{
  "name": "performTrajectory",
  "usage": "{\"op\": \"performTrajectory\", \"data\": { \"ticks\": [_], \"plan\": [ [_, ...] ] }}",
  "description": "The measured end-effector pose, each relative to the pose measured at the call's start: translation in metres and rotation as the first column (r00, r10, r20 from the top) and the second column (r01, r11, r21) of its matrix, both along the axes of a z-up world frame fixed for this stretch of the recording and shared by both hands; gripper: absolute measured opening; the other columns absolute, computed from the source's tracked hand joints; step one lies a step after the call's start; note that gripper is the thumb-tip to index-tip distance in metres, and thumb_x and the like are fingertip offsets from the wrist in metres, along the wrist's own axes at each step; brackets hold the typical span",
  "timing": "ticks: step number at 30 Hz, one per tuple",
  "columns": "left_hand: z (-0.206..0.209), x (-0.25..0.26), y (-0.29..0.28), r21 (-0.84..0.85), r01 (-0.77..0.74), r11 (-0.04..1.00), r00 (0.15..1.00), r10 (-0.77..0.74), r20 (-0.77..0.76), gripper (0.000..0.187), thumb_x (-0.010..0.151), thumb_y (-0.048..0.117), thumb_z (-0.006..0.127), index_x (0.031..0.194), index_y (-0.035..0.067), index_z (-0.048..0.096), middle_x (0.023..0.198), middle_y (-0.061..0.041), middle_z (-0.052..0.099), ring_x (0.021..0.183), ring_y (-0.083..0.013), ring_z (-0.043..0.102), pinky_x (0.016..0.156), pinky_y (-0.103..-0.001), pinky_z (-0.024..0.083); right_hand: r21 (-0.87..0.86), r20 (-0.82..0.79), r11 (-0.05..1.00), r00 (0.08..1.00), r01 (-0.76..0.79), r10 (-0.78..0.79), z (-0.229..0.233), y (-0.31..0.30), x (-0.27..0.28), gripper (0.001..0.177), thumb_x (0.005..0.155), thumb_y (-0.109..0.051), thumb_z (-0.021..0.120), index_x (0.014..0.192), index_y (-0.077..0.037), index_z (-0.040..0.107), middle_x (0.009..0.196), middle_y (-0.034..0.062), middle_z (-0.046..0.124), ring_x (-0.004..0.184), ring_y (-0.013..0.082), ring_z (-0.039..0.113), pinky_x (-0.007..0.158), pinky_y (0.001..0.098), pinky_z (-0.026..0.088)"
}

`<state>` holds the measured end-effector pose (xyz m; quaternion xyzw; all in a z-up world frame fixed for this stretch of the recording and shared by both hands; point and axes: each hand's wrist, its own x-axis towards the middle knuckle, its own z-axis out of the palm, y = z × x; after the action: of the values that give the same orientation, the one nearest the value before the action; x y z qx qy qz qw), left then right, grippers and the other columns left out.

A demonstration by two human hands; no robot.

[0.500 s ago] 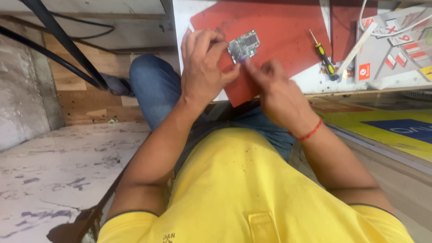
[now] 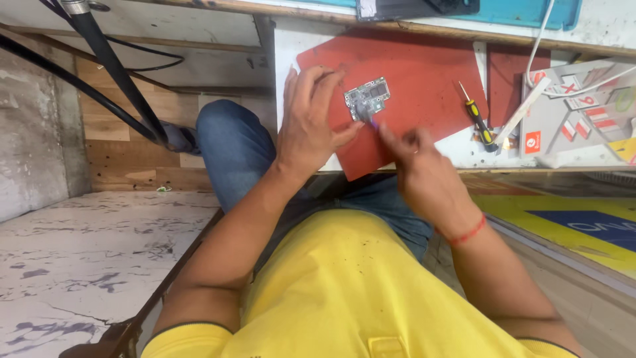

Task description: The person works on a small circuit board placed on a red mat. They use a purple tool to scrape or clean the board's surface and then use a hot air gun to apply heat to specific areas of the board.

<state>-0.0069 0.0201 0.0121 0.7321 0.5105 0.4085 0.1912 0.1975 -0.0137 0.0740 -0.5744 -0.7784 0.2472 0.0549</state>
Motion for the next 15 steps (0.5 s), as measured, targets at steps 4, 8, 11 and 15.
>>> {"op": "performTrajectory", "data": {
  "ticks": [4, 8, 11, 15],
  "plan": [
    [-0.008, 0.007, -0.017, -0.121, 0.033, 0.992, 0.998, -0.026, 0.054, 0.078, 0.071, 0.017, 0.095, 0.138, 0.004, 0.057, 0.130, -0.014, 0.052, 0.123, -0.0364, 0.052, 0.113, -0.050, 0.042, 0.086, -0.035, 0.993, 0.996, -0.076, 0.079, -0.012, -0.017, 0.007, 0.071, 0.077, -0.001, 0.066, 0.147, -0.009, 0.055, 0.116, 0.0253, 0.058, 0.089, 0.0464, 0.063, 0.070, 0.0506, 0.052],
    [-0.007, 0.002, 0.002, -0.014, 0.043, 0.999, 0.999, -0.043, 0.011, 0.058, 0.071, 0.021, 0.094, 0.118, 0.003, 0.067, 0.124, -0.012, 0.054, 0.116, -0.0310, 0.054, 0.116, -0.055, 0.035, 0.158, -0.042, 0.987, 0.999, 0.011, -0.005, -0.024, 0.002, 0.015, 0.061, 0.088, 0.005, 0.061, 0.147, -0.011, 0.059, 0.113, 0.0228, 0.060, 0.088, 0.0427, 0.065, 0.074, 0.0481, 0.053],
    [-0.011, 0.004, -0.011, 0.002, 0.029, 1.000, 0.998, -0.029, -0.053, 0.046, 0.070, 0.023, 0.093, 0.107, 0.003, 0.073, 0.120, -0.009, 0.055, 0.115, -0.0289, 0.054, 0.120, -0.057, 0.031, 0.082, -0.079, 0.996, 0.996, -0.036, 0.042, -0.025, -0.012, 0.024, 0.057, 0.090, 0.005, 0.059, 0.145, -0.011, 0.059, 0.110, 0.0210, 0.061, 0.088, 0.0422, 0.065, 0.075, 0.0482, 0.053],
    [-0.010, 0.004, -0.008, -0.006, 0.033, 0.999, 0.998, -0.033, -0.053, 0.045, 0.071, 0.024, 0.093, 0.105, 0.003, 0.072, 0.119, -0.009, 0.055, 0.116, -0.0295, 0.053, 0.120, -0.056, 0.030, 0.165, -0.037, 0.983, 0.996, 0.081, -0.076, -0.025, -0.013, 0.026, 0.060, 0.091, 0.009, 0.054, 0.149, -0.009, 0.058, 0.114, 0.0227, 0.060, 0.090, 0.0431, 0.064, 0.075, 0.0485, 0.052]
  ]
}}
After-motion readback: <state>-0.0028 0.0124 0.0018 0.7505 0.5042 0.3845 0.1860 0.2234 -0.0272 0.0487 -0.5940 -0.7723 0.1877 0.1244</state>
